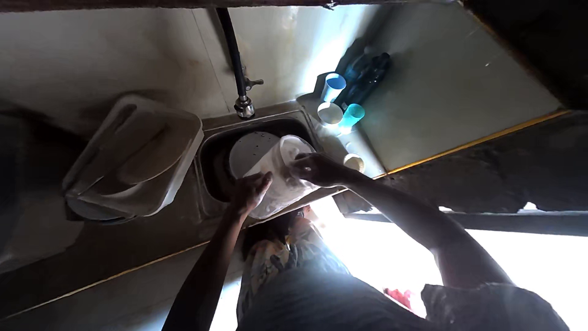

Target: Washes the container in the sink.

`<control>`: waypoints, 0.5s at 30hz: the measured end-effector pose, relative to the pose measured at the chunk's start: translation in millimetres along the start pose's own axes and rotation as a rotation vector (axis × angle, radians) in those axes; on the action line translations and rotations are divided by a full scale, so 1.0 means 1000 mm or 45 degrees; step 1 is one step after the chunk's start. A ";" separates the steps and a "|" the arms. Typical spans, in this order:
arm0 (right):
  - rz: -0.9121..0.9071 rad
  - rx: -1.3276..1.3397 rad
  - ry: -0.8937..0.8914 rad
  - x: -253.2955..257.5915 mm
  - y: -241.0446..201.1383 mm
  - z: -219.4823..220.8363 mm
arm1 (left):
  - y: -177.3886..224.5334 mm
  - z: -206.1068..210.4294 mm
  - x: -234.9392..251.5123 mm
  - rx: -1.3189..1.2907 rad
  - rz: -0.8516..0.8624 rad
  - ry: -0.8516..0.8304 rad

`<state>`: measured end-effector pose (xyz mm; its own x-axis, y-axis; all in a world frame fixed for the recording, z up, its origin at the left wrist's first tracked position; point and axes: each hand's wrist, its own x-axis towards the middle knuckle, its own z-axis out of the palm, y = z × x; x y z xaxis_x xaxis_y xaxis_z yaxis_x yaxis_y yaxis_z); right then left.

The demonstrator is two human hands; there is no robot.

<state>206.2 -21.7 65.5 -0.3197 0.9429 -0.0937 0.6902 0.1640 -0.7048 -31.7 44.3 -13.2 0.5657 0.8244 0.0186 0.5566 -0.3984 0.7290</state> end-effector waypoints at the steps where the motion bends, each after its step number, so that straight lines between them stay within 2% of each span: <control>1: 0.036 0.103 -0.007 0.003 -0.003 0.002 | 0.001 -0.001 -0.002 0.003 -0.026 -0.017; 3: 0.056 0.258 -0.038 0.003 -0.005 0.006 | 0.003 -0.009 0.000 0.007 -0.192 -0.101; 6: 0.062 0.245 -0.147 0.000 -0.008 0.000 | -0.003 -0.009 0.006 -0.005 -0.176 -0.091; 9: 0.054 -0.046 -0.358 -0.005 -0.005 -0.010 | -0.007 -0.013 0.012 -0.012 -0.235 -0.125; 13: 0.171 -0.461 -0.560 -0.010 0.009 -0.018 | -0.009 -0.014 0.019 -0.065 -0.252 -0.145; 15: 0.265 -0.679 -0.623 -0.012 0.012 -0.020 | -0.014 -0.016 0.016 -0.067 -0.152 -0.188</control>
<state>230.7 -25.1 72.3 -0.3145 0.7539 -0.5769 0.9489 0.2322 -0.2139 -40.3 69.2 -12.6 0.5828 0.7951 -0.1680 0.5948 -0.2764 0.7548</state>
